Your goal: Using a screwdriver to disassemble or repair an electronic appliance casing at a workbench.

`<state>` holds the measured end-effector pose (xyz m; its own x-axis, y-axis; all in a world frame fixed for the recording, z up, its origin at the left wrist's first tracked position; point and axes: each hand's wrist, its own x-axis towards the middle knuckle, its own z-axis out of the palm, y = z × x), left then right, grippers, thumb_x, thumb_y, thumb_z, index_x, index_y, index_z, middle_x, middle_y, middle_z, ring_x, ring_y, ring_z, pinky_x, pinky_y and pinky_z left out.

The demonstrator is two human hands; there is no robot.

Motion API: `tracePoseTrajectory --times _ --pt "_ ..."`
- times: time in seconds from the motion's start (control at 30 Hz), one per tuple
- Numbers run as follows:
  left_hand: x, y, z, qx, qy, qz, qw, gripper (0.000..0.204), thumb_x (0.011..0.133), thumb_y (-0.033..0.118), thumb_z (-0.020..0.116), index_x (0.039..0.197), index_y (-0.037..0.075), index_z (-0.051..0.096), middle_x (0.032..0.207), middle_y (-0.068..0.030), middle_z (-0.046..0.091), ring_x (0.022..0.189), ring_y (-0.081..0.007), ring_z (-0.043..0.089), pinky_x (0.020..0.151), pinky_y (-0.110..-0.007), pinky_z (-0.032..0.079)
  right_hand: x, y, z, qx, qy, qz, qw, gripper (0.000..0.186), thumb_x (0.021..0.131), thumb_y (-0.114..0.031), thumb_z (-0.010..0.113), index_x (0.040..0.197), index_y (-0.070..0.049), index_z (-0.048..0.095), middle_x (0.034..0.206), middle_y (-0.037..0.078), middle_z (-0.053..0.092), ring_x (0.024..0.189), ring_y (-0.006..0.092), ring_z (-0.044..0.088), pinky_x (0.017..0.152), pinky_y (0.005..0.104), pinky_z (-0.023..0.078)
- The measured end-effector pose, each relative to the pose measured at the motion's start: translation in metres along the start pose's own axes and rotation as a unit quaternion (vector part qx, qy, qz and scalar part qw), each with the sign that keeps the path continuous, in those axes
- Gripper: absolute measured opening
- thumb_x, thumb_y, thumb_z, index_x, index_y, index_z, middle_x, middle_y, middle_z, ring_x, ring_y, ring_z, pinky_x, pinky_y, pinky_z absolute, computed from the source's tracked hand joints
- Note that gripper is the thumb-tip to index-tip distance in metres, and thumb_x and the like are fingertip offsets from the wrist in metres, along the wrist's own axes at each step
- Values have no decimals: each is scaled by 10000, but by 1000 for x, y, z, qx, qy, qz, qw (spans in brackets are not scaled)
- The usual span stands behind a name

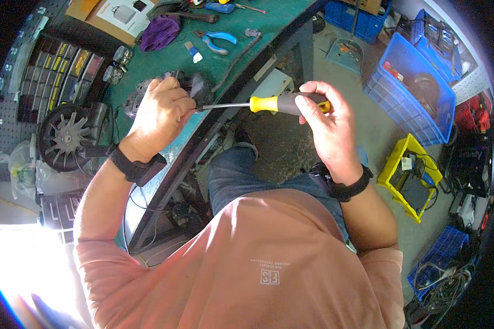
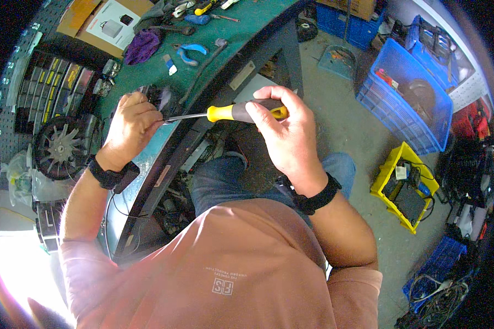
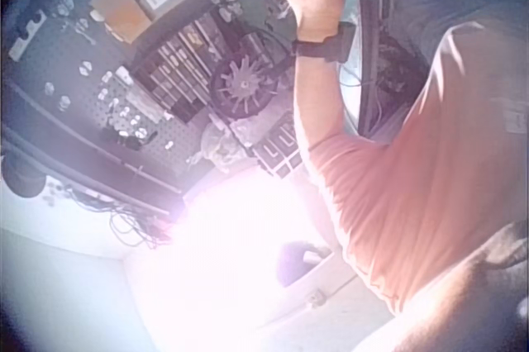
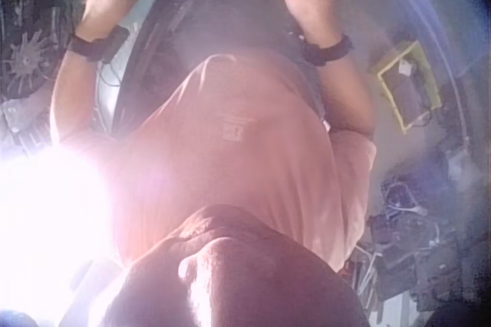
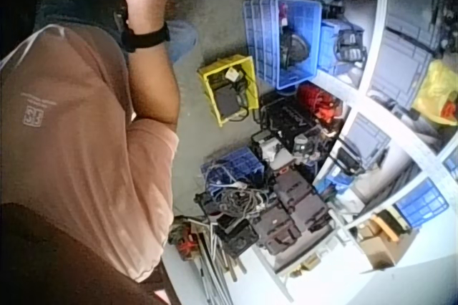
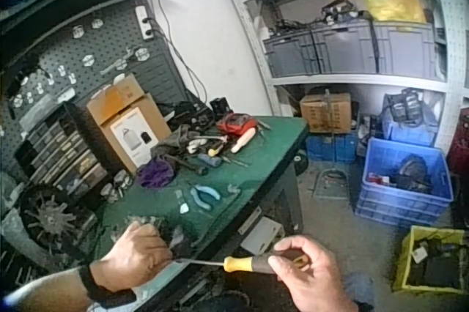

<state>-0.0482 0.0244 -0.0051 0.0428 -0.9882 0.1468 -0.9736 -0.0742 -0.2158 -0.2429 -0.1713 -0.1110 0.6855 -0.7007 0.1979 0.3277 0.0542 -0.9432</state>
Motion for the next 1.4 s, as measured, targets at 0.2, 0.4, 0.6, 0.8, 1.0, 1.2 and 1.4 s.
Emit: tracePoseTrajectory --times 0.2,0.4,0.6,0.8,1.0,1.2,1.4 --pt "-1 0 4 1 9 -3 1000 113 646 94 726 743 96 667 757 -11 612 808 -222 546 728 -367 422 -1 2 0 19 -7 15 1000 195 872 -121 709 1014 -21 621 844 11 606 713 63 541 617 216 452" --pt "-4 2 6 3 20 -27 999 96 664 98 729 744 90 675 756 -17 614 802 -226 548 713 -365 419 0 0 5 -6 -3 -25 1000 175 889 -132 691 1004 -25 614 877 22 615 683 66 544 589 212 444" --pt "-5 6 7 11 28 -35 999 140 638 54 746 753 53 666 764 -43 625 761 -245 549 721 -379 442 -2 -10 -1 -4 -15 47 999 136 931 -110 625 1017 -17 574 877 32 598 730 97 558 662 230 465" --pt "-7 5 11 41 69 40 996 89 659 63 689 727 75 633 728 -23 575 762 -219 528 687 -347 432 5 -5 -1 -14 -81 -82 993 197 920 -155 638 1055 -38 555 919 40 579 666 84 550 587 219 454" --pt "-10 2 14 -11 70 5 997 176 636 19 753 781 31 654 776 -72 621 747 -258 568 675 -377 476 1 -12 -6 16 -53 64 996 231 916 -189 646 1057 -33 550 946 70 591 589 67 541 468 214 424" --pt "-12 2 15 -11 78 8 997 191 636 1 761 791 25 652 790 -90 628 769 -274 580 684 -383 486 11 -9 -8 -86 -105 -149 979 300 884 -185 692 1087 -22 543 899 51 594 608 60 546 490 214 437" --pt "-12 3 16 -17 76 3 997 197 636 -11 758 800 20 653 806 -96 635 779 -279 584 696 -381 491 -1 -7 -12 63 -110 139 982 256 882 -179 698 1050 -24 582 858 29 598 639 69 576 509 209 455"
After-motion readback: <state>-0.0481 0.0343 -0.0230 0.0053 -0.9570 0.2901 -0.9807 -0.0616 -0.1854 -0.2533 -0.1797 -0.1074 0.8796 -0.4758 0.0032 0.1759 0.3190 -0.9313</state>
